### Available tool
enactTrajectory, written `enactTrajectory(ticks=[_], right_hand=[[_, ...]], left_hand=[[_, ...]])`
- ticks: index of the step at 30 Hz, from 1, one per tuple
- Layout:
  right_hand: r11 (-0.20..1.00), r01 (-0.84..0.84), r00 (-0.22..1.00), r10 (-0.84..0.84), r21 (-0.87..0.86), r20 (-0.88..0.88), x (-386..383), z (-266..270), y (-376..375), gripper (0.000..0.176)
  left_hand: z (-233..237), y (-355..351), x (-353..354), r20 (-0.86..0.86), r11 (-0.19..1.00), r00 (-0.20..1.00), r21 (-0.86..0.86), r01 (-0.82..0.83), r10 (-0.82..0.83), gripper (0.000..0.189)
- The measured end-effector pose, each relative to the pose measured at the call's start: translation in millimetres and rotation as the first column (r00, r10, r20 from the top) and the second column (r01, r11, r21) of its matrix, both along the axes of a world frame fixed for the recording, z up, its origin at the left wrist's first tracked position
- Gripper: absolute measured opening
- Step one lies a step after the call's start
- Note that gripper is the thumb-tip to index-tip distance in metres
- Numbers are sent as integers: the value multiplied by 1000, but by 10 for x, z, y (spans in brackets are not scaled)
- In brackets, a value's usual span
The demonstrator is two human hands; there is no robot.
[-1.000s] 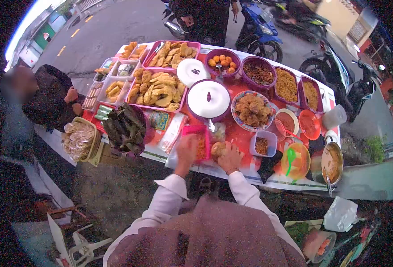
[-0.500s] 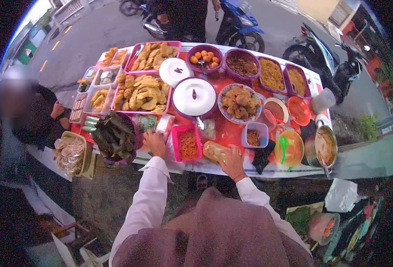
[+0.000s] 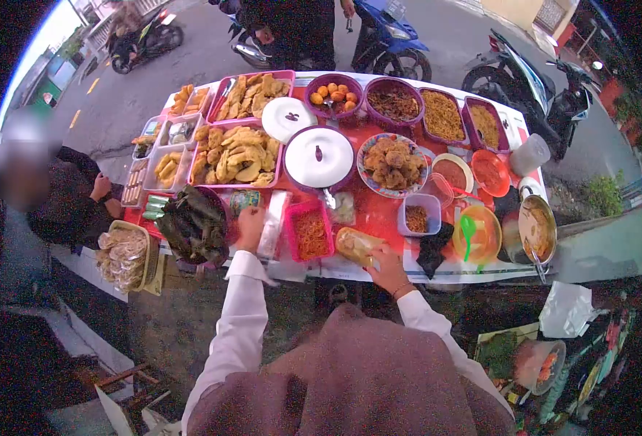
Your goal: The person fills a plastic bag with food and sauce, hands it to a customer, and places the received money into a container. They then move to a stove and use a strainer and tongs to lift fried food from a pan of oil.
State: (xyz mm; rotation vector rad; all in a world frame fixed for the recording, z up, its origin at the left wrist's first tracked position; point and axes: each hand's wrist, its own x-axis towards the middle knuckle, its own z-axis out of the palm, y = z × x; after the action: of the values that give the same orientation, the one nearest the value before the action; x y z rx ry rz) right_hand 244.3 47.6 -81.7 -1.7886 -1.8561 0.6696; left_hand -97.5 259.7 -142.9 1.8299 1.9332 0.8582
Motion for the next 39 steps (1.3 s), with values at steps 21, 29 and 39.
enactTrajectory(ticks=[21,29,39], right_hand=[[993,10,174,-115,-115,-978,-510,1225,554,77],[965,198,580,25,171,-814,85,1649,484,53],[757,643,398,-199,118,-895,865,1499,95,44]], left_hand=[[1528,-1408,1387,990,907,-99,-50,417,100,13],[1779,-1422,1437,960,589,-48,-129,797,274,21],[1849,-1305,1868,990,524,129,-143,840,63,22]])
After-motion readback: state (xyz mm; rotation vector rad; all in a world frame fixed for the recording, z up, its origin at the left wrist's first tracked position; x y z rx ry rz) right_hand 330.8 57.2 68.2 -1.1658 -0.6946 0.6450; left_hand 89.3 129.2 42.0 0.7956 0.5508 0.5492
